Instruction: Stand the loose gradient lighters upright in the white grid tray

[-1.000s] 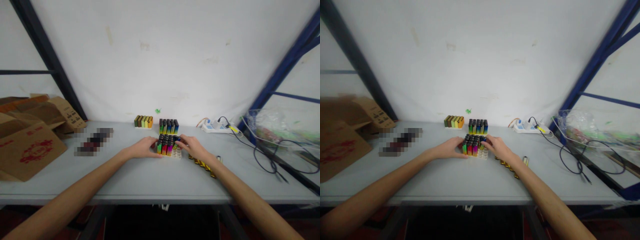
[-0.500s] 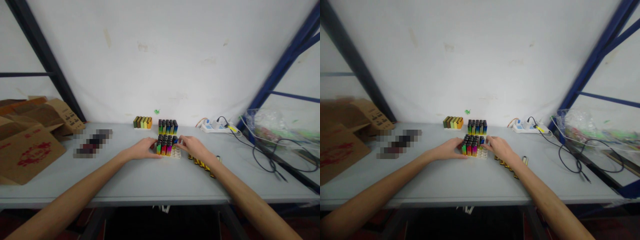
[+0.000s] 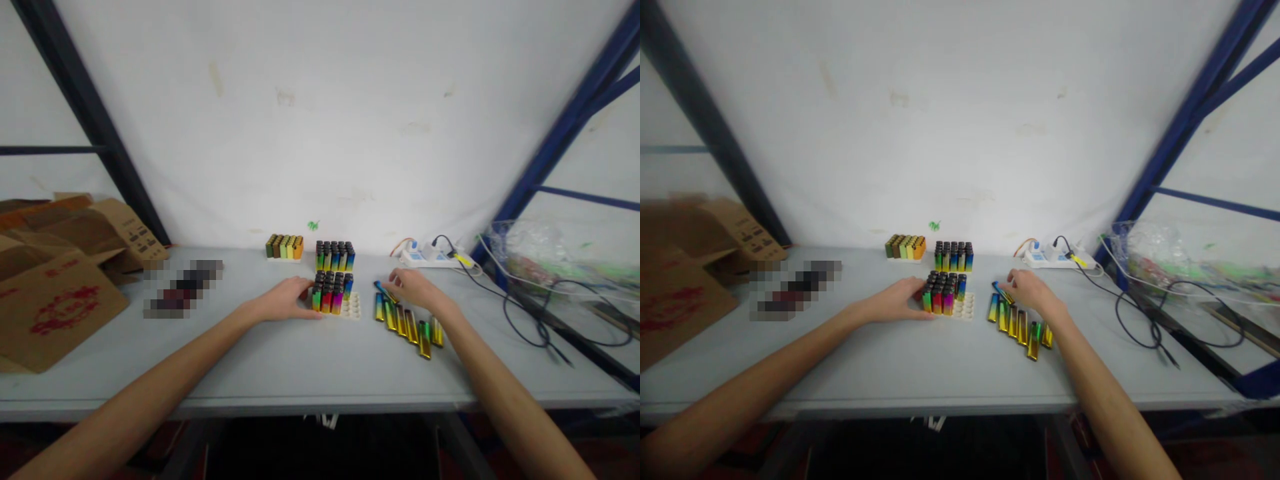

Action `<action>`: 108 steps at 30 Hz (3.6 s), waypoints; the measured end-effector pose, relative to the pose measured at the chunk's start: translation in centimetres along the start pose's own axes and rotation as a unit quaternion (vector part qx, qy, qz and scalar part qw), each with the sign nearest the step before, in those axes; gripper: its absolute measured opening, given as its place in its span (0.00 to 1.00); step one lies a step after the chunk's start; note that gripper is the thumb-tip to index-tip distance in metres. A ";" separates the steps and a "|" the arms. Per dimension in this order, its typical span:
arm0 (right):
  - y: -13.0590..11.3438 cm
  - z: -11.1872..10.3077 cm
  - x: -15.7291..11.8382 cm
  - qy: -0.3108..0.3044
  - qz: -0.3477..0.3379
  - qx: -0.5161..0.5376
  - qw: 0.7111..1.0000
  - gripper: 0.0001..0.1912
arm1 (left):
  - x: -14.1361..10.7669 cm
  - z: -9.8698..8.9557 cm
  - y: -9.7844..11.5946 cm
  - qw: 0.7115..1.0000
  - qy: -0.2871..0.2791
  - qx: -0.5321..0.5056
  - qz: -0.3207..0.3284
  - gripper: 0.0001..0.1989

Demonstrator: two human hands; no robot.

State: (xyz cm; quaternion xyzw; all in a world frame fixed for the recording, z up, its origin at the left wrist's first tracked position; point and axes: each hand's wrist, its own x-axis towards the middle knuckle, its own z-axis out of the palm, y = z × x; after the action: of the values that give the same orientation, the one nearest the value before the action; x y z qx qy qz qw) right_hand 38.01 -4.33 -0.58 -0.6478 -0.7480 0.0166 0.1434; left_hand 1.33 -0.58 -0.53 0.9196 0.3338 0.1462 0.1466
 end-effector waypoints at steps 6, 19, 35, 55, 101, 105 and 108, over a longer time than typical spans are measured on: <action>-0.9 1.7 1.1 -0.008 -0.054 0.028 0.998 0.09 | 0.0 0.0 0.1 1.000 0.001 0.001 -0.001 0.34; -4.4 0.4 0.4 0.109 -0.042 0.388 0.914 0.24 | 0.0 0.0 -0.1 1.000 -0.002 -0.002 0.003 0.34; -6.1 -0.3 -0.4 0.200 -0.051 0.237 0.949 0.20 | 0.1 0.1 -0.2 1.000 -0.004 0.009 0.002 0.34; -8.0 -0.3 -1.4 0.072 -0.170 0.210 0.960 0.22 | 0.1 0.0 0.0 1.000 -0.006 0.013 0.002 0.34; -4.6 -0.1 -1.2 -0.042 -0.097 0.007 0.994 0.17 | 0.0 -0.2 0.3 1.000 -0.009 -0.001 -0.011 0.34; -4.1 -0.9 -0.7 0.024 -0.101 0.064 0.993 0.10 | -0.1 -0.2 0.4 1.000 -0.002 -0.003 -0.009 0.33; -4.2 -1.4 -0.7 0.024 -0.103 0.205 0.973 0.10 | -0.1 -0.2 0.4 1.000 -0.001 0.001 -0.008 0.33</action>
State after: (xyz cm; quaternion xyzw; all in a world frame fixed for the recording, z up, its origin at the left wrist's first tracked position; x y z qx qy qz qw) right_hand 34.39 -5.89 1.46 -0.5241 -0.7879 0.1388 0.2921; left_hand 1.42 -0.85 -0.22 0.9172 0.3414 0.1436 0.1471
